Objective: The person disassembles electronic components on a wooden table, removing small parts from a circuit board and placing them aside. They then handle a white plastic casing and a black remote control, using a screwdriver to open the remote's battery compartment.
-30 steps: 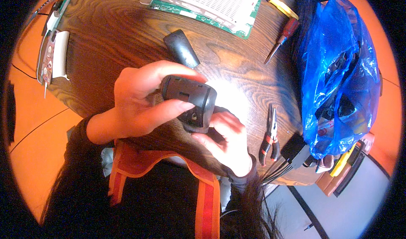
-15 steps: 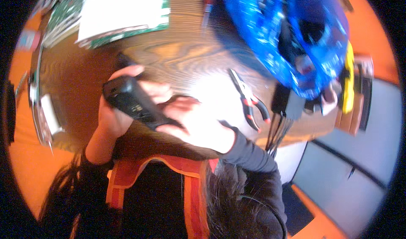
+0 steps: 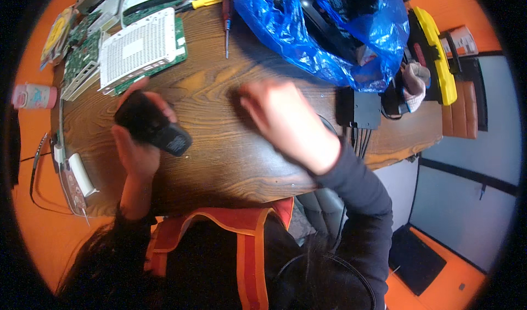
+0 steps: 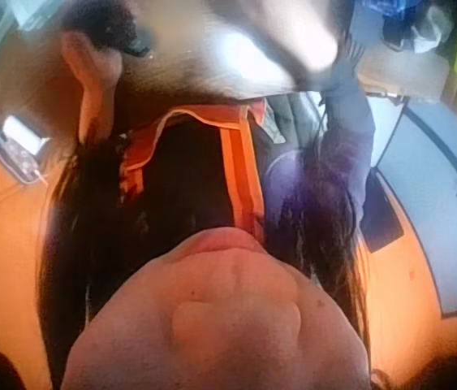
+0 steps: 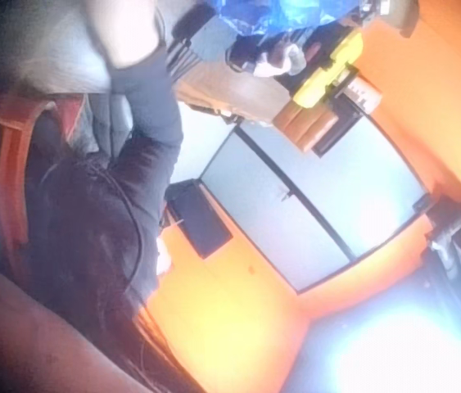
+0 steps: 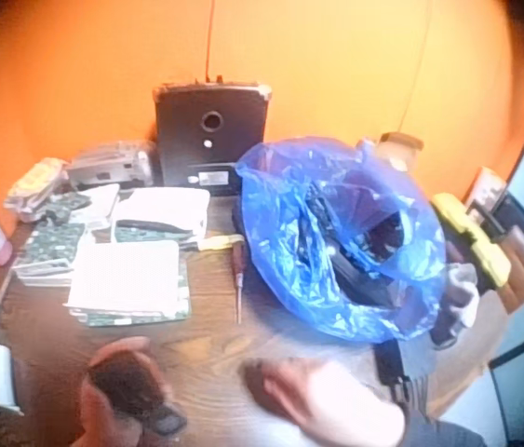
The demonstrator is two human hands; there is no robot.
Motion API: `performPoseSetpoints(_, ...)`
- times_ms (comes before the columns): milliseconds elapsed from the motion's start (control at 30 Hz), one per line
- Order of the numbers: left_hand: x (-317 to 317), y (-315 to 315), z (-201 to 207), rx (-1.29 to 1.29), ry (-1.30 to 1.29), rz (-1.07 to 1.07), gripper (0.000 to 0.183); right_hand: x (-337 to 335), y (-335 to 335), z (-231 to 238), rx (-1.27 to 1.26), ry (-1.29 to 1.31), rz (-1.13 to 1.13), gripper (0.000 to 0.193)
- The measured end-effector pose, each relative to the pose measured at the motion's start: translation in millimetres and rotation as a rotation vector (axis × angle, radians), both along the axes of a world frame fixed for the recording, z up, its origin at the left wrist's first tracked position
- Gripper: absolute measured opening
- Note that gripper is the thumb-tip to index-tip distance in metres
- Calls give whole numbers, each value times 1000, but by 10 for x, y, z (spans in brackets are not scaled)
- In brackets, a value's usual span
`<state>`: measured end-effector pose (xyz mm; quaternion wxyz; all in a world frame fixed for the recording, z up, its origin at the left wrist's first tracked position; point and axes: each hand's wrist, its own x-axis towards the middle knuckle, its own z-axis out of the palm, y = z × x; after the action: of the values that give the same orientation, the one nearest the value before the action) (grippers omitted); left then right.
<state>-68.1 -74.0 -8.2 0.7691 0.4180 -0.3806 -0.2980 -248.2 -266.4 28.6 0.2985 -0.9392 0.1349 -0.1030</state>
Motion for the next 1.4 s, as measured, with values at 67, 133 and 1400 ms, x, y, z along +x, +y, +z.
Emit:
performPoseSetpoints(67, -61, -100, 14, 68, -12, -6, 84, 441, -254, -122, -125, -50, -13, 14)
performPoseSetpoints(133, -128, -154, 26, 121, -40, -7, 83, 921, -449, -279, -296, -46, -74, 15)
performPoseSetpoints(1400, -86, -188, -352, -164, -645, 164, 85, 396, 274, 595, 515, -876, 97, 61)
